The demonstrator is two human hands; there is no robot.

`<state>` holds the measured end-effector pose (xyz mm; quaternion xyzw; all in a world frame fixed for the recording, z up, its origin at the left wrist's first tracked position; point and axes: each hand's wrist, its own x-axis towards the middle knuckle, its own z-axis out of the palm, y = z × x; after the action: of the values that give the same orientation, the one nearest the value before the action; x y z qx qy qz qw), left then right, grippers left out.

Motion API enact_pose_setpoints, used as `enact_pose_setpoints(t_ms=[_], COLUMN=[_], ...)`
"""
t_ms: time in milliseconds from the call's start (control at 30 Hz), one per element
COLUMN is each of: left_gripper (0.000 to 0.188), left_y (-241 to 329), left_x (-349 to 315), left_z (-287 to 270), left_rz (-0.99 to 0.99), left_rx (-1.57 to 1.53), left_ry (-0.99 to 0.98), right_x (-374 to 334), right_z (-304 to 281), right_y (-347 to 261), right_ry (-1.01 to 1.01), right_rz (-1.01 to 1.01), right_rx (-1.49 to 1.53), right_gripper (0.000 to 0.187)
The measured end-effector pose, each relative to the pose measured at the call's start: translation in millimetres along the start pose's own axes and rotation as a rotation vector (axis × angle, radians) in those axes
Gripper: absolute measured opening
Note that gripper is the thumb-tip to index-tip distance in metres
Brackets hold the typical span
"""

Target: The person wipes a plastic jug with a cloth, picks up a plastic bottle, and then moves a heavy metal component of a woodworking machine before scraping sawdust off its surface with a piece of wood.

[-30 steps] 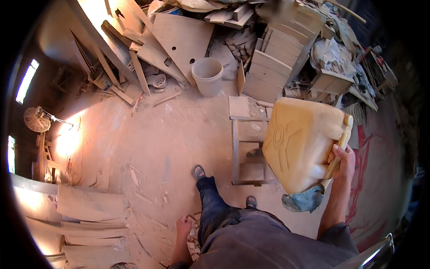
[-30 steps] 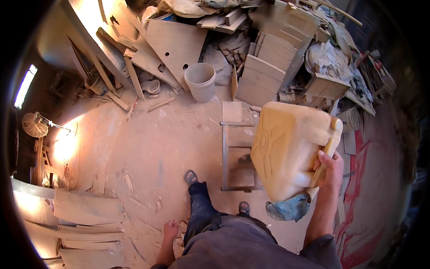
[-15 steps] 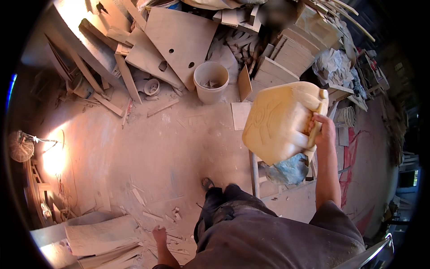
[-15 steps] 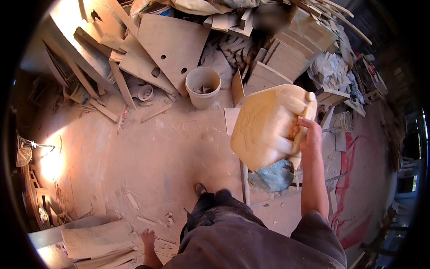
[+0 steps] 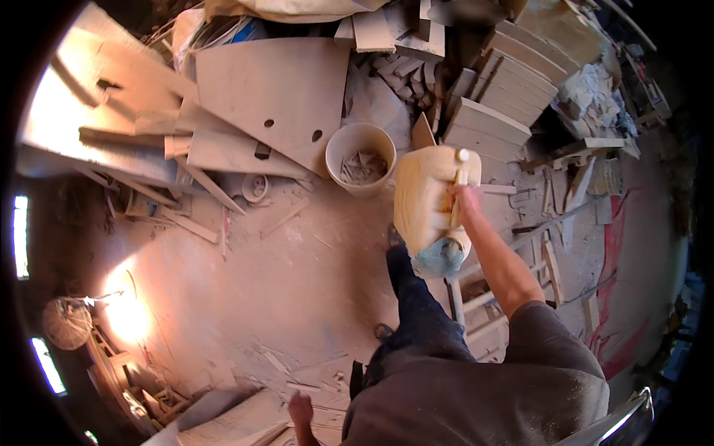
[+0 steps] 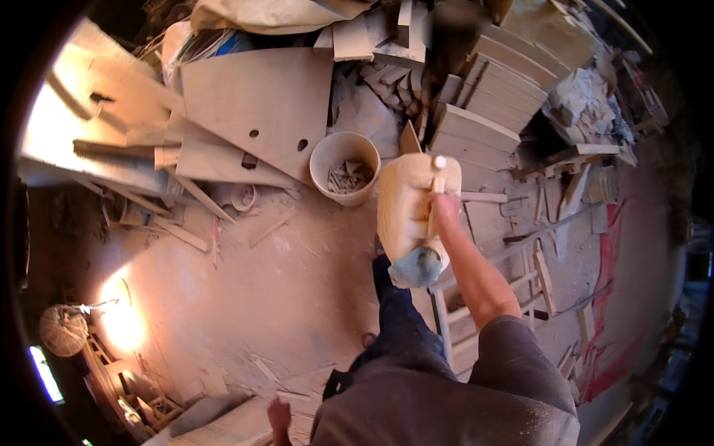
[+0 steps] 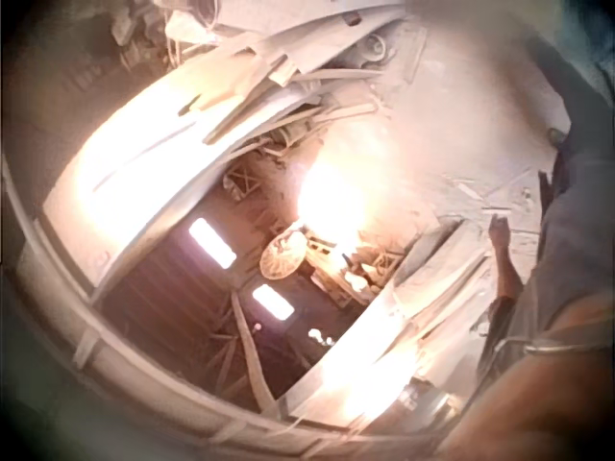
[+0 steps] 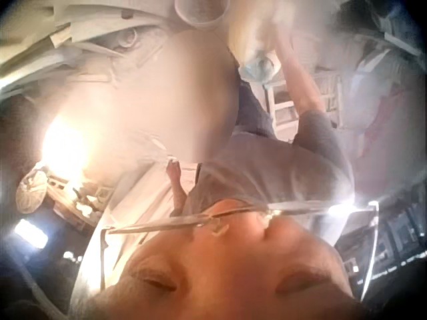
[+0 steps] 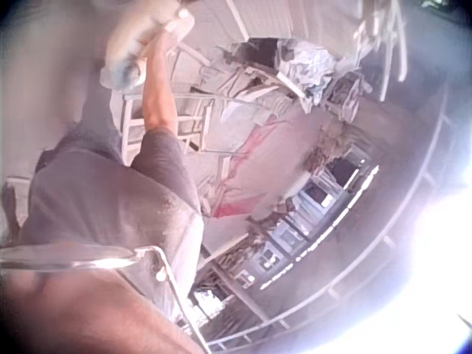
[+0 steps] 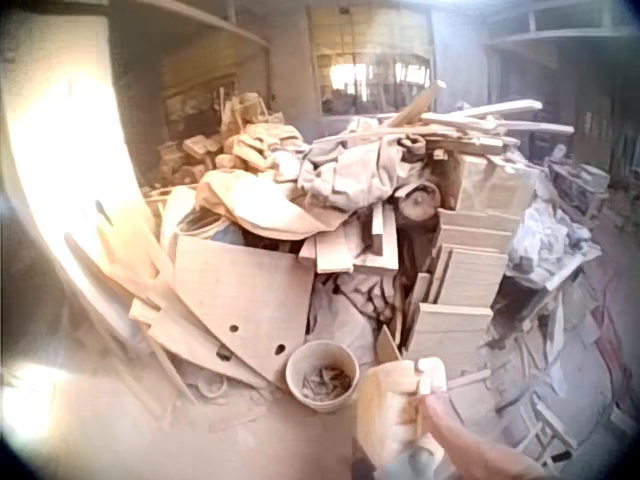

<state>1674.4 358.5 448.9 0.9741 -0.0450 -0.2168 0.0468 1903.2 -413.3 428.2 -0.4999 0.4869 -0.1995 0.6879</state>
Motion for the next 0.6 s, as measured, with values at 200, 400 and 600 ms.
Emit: enact_pose_setpoints(t_ms=[200,400,600], left_gripper=[0.039,0.046,0.048], left_y=[53.7,130.7,154.0], left_x=[-57.2,2.4,93.3], left_z=[-22.7,-88.2,-145.0], left_rz=[-0.257,-0.346,-0.362], left_rx=[-0.367,-0.325,-0.346], left_ry=[-0.18,-0.312,-0.408], right_x=[139.4,240.5,338.5], right_z=[57.7,72.7,87.3], right_y=[78.2,90.4,120.7], right_ry=[0.126,-0.014,-0.008], right_rz=[0.18,0.247,0.145], right_rx=[-0.007,-0.036,-0.359], right_gripper=[0.007,0.005,0.018])
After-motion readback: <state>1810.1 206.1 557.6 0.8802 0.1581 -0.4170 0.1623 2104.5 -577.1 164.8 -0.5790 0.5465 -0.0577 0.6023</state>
